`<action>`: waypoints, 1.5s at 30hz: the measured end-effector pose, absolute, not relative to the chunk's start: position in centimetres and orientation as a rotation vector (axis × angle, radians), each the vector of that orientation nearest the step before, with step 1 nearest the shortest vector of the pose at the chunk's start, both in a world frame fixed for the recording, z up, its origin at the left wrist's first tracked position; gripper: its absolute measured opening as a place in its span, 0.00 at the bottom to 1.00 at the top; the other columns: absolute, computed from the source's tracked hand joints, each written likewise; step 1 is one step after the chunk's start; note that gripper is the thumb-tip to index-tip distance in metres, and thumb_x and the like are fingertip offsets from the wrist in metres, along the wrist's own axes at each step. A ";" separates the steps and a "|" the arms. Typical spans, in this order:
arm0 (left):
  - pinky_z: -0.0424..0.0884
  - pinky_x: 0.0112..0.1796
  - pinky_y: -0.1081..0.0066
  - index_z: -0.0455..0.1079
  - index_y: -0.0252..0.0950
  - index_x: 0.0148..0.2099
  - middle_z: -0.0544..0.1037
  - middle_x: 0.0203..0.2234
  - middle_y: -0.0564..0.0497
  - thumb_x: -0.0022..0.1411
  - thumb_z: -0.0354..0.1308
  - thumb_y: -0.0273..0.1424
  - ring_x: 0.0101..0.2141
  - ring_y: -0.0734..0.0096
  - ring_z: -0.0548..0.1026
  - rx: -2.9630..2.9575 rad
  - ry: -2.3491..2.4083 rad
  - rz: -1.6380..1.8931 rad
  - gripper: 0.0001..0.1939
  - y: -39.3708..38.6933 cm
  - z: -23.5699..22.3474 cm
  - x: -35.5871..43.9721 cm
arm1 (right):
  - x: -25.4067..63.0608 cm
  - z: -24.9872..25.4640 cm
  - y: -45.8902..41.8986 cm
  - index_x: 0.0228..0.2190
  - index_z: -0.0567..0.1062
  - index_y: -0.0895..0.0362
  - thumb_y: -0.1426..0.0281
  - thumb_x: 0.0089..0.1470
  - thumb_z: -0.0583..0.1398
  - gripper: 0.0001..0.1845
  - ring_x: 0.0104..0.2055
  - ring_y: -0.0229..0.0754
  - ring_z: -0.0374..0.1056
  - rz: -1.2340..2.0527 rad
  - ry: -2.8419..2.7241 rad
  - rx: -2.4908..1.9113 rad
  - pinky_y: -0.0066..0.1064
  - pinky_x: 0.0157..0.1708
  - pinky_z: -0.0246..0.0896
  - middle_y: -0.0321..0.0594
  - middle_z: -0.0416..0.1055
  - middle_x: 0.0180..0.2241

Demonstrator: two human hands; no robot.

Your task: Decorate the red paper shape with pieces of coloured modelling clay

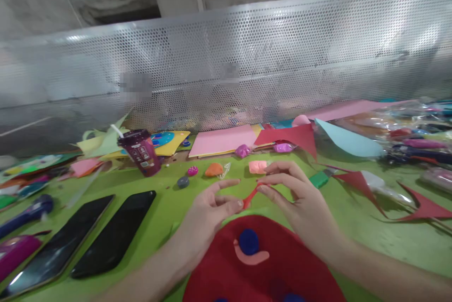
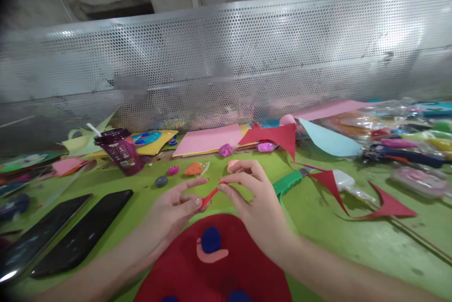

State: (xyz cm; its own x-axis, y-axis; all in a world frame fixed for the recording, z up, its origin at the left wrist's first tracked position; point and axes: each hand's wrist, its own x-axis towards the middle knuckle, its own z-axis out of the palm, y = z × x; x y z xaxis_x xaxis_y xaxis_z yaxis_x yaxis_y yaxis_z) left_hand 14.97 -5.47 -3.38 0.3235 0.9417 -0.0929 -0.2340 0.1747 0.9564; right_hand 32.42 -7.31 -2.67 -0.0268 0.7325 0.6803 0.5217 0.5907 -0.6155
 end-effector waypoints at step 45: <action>0.67 0.35 0.71 0.66 0.35 0.48 0.78 0.25 0.51 0.47 0.66 0.29 0.30 0.69 0.75 1.047 0.933 0.886 0.25 -6.3 -2.8 14.4 | 33.3 -2.7 -7.0 0.29 0.74 0.52 0.72 0.53 0.58 0.04 0.44 0.45 0.62 -0.017 -1.924 -1.032 0.41 0.41 0.63 0.42 0.62 0.40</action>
State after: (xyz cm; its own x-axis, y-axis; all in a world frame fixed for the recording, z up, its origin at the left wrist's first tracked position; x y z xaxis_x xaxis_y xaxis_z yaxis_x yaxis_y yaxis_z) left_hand 14.36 -6.29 -2.84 0.3452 0.9183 -0.1937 -0.1458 0.2563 0.9555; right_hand 33.33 -6.96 -2.69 -0.2227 0.6496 0.7269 0.6622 0.6480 -0.3762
